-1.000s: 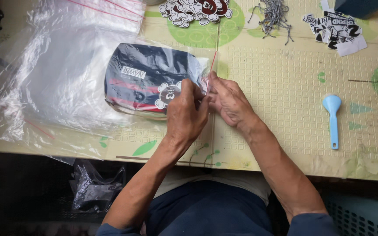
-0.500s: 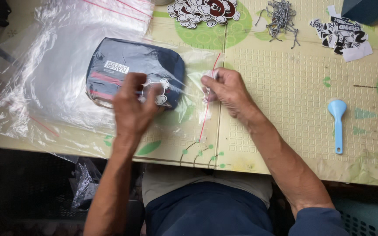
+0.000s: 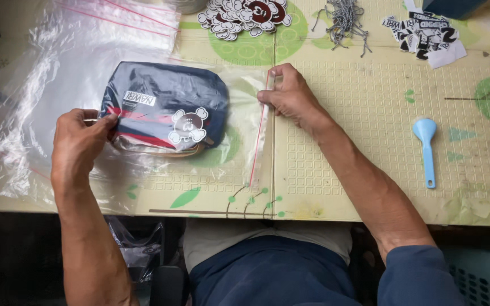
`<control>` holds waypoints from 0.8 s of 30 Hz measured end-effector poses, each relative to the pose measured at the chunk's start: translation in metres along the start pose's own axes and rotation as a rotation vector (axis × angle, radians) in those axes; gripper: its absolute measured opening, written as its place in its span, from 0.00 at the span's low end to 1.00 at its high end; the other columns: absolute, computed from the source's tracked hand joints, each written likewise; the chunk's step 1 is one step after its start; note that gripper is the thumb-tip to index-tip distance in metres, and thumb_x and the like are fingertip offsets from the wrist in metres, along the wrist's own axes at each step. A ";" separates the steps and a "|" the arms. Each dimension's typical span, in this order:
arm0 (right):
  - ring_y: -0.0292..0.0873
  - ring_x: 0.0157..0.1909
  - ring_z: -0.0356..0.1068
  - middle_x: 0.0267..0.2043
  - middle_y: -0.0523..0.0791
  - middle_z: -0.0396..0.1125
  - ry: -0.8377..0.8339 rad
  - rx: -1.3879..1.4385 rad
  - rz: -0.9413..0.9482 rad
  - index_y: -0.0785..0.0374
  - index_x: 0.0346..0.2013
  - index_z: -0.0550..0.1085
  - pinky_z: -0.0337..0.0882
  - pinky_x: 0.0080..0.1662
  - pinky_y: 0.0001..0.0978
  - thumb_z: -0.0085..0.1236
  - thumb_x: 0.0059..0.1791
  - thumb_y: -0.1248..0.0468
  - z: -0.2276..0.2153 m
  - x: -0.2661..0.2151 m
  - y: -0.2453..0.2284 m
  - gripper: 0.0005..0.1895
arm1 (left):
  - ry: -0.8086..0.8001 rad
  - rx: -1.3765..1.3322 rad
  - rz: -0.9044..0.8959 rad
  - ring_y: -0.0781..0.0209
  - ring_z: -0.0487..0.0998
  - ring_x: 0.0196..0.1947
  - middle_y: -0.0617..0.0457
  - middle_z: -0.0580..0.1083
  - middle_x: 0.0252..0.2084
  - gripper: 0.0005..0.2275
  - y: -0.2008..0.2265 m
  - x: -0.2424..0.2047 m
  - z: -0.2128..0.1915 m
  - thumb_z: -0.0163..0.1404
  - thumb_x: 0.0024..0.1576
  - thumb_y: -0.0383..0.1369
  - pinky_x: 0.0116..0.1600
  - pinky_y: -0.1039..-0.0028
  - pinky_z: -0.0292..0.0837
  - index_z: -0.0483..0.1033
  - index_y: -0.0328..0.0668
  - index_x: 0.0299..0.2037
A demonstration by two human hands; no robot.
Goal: The person wipes a blue shoulder bag with a blue brush, then attaches a bear-shaped charm and a rectangular sticker to the front. Finally, the person places the bag into a clear plastic zip-lock bag and seals it.
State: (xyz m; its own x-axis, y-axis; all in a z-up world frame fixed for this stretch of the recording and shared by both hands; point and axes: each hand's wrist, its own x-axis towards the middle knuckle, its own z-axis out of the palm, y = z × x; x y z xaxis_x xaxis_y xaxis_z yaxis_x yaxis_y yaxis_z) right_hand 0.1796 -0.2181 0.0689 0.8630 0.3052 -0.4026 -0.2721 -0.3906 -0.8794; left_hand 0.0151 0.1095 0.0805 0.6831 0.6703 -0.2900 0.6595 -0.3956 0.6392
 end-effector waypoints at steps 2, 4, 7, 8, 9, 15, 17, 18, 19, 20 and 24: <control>0.39 0.37 0.70 0.42 0.47 0.69 0.027 -0.053 -0.040 0.60 0.62 0.59 0.73 0.33 0.27 0.60 0.51 0.67 -0.004 0.003 0.008 0.28 | -0.068 -0.039 -0.031 0.66 0.69 0.29 0.54 0.75 0.27 0.12 0.013 -0.006 0.001 0.53 0.69 0.38 0.36 0.70 0.61 0.80 0.40 0.36; 0.40 0.38 0.69 0.38 0.45 0.66 0.104 -0.026 -0.142 0.62 0.67 0.54 0.74 0.36 0.29 0.54 0.54 0.67 -0.011 0.004 0.014 0.29 | -0.125 -0.026 -0.072 0.62 0.70 0.30 0.51 0.78 0.30 0.11 0.031 -0.019 0.004 0.51 0.67 0.38 0.37 0.67 0.59 0.76 0.41 0.36; 0.36 0.26 0.60 0.32 0.41 0.62 0.195 -0.053 -0.300 0.63 0.69 0.51 0.59 0.22 0.21 0.49 0.57 0.70 -0.041 0.009 0.031 0.28 | -0.229 -0.084 -0.053 0.62 0.68 0.29 0.51 0.76 0.36 0.10 0.045 -0.026 0.024 0.49 0.69 0.40 0.31 0.74 0.58 0.72 0.42 0.42; 0.36 0.26 0.60 0.32 0.41 0.62 0.198 -0.055 -0.299 0.63 0.69 0.51 0.59 0.22 0.21 0.49 0.57 0.70 -0.052 0.008 0.033 0.28 | -0.232 -0.084 -0.052 0.62 0.68 0.29 0.51 0.76 0.36 0.10 0.049 -0.030 0.035 0.49 0.69 0.40 0.31 0.74 0.58 0.72 0.42 0.42; 0.40 0.31 0.65 0.34 0.44 0.64 0.225 0.001 -0.307 0.63 0.69 0.52 0.68 0.26 0.25 0.50 0.57 0.73 -0.064 0.007 0.035 0.28 | -0.269 -0.164 -0.014 0.62 0.69 0.31 0.51 0.73 0.36 0.10 0.054 -0.035 0.046 0.48 0.68 0.39 0.34 0.73 0.63 0.67 0.43 0.40; 0.39 0.27 0.71 0.36 0.48 0.72 0.367 0.037 -0.277 0.67 0.63 0.59 0.71 0.24 0.24 0.54 0.55 0.75 -0.128 0.002 0.054 0.23 | -0.187 -0.344 0.210 0.65 0.65 0.26 0.55 0.66 0.27 0.13 0.064 -0.060 0.112 0.51 0.60 0.40 0.31 0.71 0.61 0.62 0.46 0.31; 0.38 0.26 0.72 0.34 0.49 0.74 0.392 0.074 -0.253 0.66 0.60 0.62 0.72 0.27 0.25 0.57 0.52 0.75 -0.140 0.007 0.069 0.23 | -0.169 -0.287 0.222 0.66 0.59 0.27 0.58 0.62 0.28 0.15 0.064 -0.068 0.120 0.50 0.60 0.44 0.32 0.71 0.56 0.60 0.47 0.31; 0.39 0.33 0.73 0.37 0.48 0.74 0.463 -0.064 -0.255 0.66 0.60 0.62 0.74 0.33 0.28 0.58 0.53 0.72 -0.143 0.009 0.076 0.23 | -0.172 -0.171 0.237 0.62 0.63 0.30 0.55 0.65 0.32 0.15 0.063 -0.068 0.123 0.48 0.61 0.46 0.34 0.67 0.59 0.62 0.44 0.36; 0.40 0.39 0.75 0.40 0.46 0.75 0.533 -0.203 -0.255 0.66 0.61 0.63 0.76 0.39 0.30 0.58 0.53 0.69 -0.146 0.011 0.083 0.23 | -0.174 -0.056 0.251 0.58 0.68 0.33 0.52 0.68 0.35 0.17 0.062 -0.068 0.125 0.46 0.63 0.48 0.35 0.63 0.63 0.64 0.41 0.41; 0.40 0.39 0.75 0.40 0.46 0.75 0.535 -0.200 -0.259 0.66 0.61 0.63 0.76 0.39 0.30 0.58 0.53 0.69 -0.145 0.015 0.094 0.23 | -0.171 -0.055 0.256 0.58 0.68 0.33 0.52 0.68 0.35 0.17 0.057 -0.066 0.130 0.46 0.63 0.48 0.35 0.63 0.63 0.64 0.41 0.41; 0.61 0.63 0.61 0.65 0.62 0.58 0.556 -0.691 -0.713 0.70 0.68 0.59 0.64 0.59 0.55 0.52 0.58 0.59 -0.113 0.007 0.106 0.27 | 0.043 0.154 0.643 0.28 0.55 0.65 0.27 0.54 0.66 0.34 0.050 -0.057 0.148 0.46 0.65 0.50 0.65 0.44 0.54 0.51 0.33 0.73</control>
State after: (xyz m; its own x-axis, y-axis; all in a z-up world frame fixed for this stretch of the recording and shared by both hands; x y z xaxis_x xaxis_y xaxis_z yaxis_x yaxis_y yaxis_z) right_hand 0.2051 -0.3555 0.0020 0.8432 0.2893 0.4530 0.5004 -0.7304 -0.4649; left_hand 0.0557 -0.0415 0.0237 0.9446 0.2936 0.1466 0.1635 -0.8084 0.5655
